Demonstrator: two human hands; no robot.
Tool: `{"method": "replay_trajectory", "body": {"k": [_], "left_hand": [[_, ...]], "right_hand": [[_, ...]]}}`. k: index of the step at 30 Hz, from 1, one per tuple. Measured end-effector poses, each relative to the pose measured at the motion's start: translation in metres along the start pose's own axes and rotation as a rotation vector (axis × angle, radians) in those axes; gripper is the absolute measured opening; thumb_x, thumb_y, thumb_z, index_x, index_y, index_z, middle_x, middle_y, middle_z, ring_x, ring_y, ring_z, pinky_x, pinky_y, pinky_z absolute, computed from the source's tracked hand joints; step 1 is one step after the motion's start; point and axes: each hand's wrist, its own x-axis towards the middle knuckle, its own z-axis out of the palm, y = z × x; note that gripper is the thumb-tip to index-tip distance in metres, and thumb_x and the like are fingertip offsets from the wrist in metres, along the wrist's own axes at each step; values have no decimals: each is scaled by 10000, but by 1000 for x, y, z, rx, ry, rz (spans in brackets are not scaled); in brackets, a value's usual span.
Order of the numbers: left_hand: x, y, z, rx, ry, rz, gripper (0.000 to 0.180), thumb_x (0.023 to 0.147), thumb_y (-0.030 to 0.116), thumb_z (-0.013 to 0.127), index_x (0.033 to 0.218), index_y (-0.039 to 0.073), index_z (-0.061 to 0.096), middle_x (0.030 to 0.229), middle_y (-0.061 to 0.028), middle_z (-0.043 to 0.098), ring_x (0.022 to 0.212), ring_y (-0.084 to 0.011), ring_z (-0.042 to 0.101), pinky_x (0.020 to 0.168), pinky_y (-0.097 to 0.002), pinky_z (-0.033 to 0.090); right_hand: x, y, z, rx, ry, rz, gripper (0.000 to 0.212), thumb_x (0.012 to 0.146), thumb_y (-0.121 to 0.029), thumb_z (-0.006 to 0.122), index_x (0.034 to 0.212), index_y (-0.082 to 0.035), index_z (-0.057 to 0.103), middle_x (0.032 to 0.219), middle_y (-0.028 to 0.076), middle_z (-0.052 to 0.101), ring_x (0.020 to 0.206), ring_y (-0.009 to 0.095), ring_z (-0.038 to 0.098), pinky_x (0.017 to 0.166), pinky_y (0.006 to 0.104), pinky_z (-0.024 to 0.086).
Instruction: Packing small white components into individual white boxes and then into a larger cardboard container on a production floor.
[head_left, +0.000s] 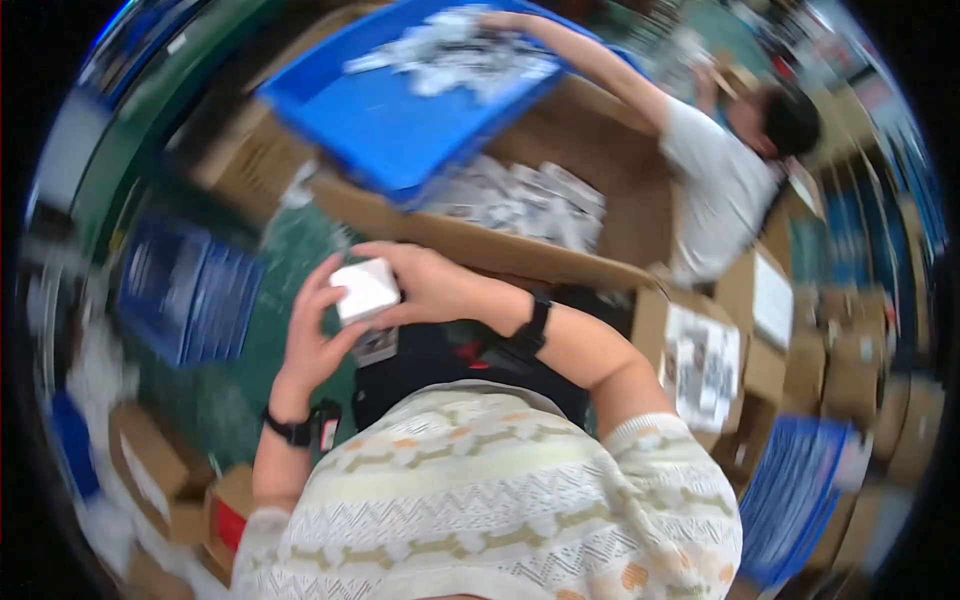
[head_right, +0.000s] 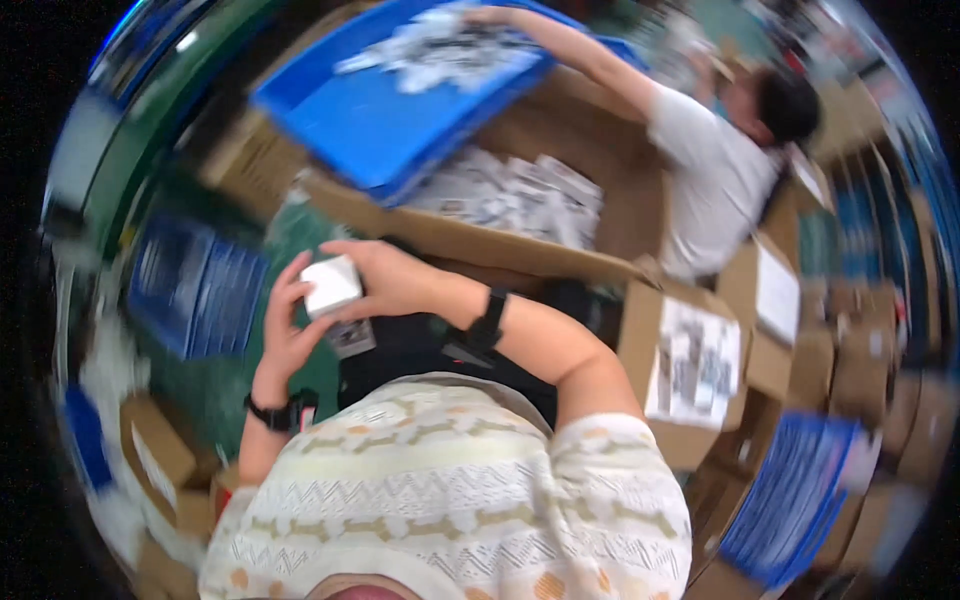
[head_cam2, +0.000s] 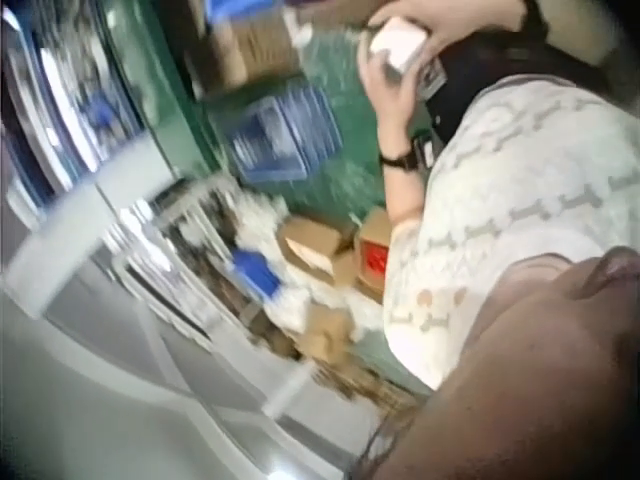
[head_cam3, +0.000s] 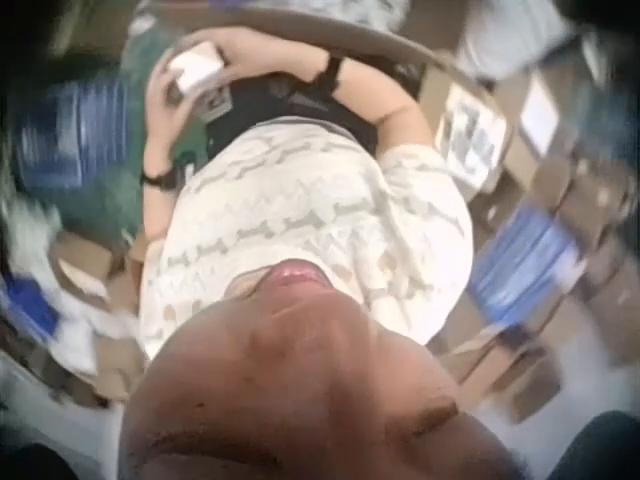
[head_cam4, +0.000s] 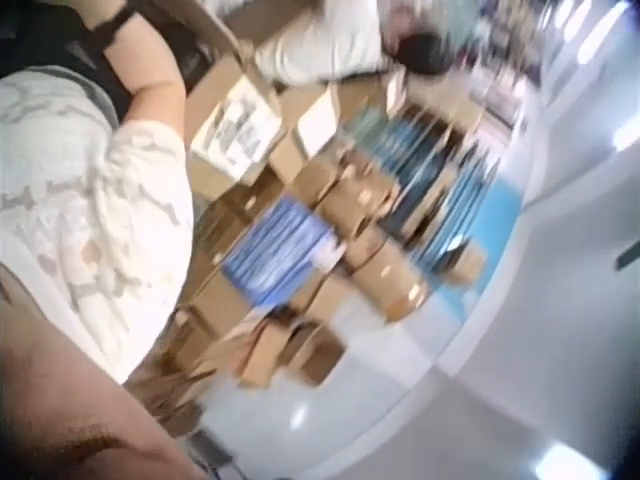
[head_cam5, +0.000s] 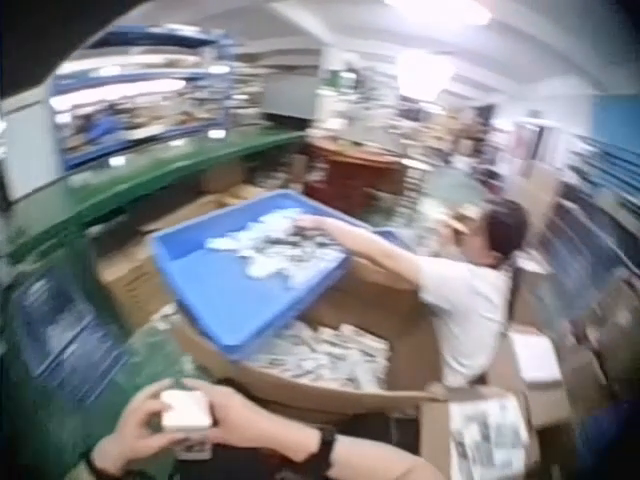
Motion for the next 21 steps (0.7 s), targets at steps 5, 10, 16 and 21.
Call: {"method": "replay_trajectory", "body": {"k": [5,10,16,21], "left_hand": [[29,22,18,-232,-72,59,488,842,236,628,1263,81,435,1416,-166,305,1230,-301,427,971,-374,382],[47,27,28,-8,-188,127,435,878,212,580,1264,64,443,1373,-140,383,1218,-265,444,968,-352,385],[61,29,45,-26,-263,113,373,883,140,557,1234,48,472,1333,-119,436,1197,-242,467,968,-337,385],[65,36,58,15,-314,90,334,871,85,549,1198,36,498,1297,-119,470,1166,-233,491,970,-335,387]], "right_hand": [[-73,-21,-48,-62,211,281,680,680,-144,778,1254,1,443,1104,143,581,1021,213,567,873,325,461],[-226,-38,-87,309,925,484,595,750,-180,734,1245,4,461,1113,77,571,1019,155,550,880,296,453],[-410,-24,-65,750,1888,251,417,839,-246,642,1168,-33,499,1071,91,569,972,209,562,837,324,494],[-513,57,-38,900,2549,185,370,864,-282,607,1107,-22,505,1016,112,552,887,225,555,779,308,517]]}}
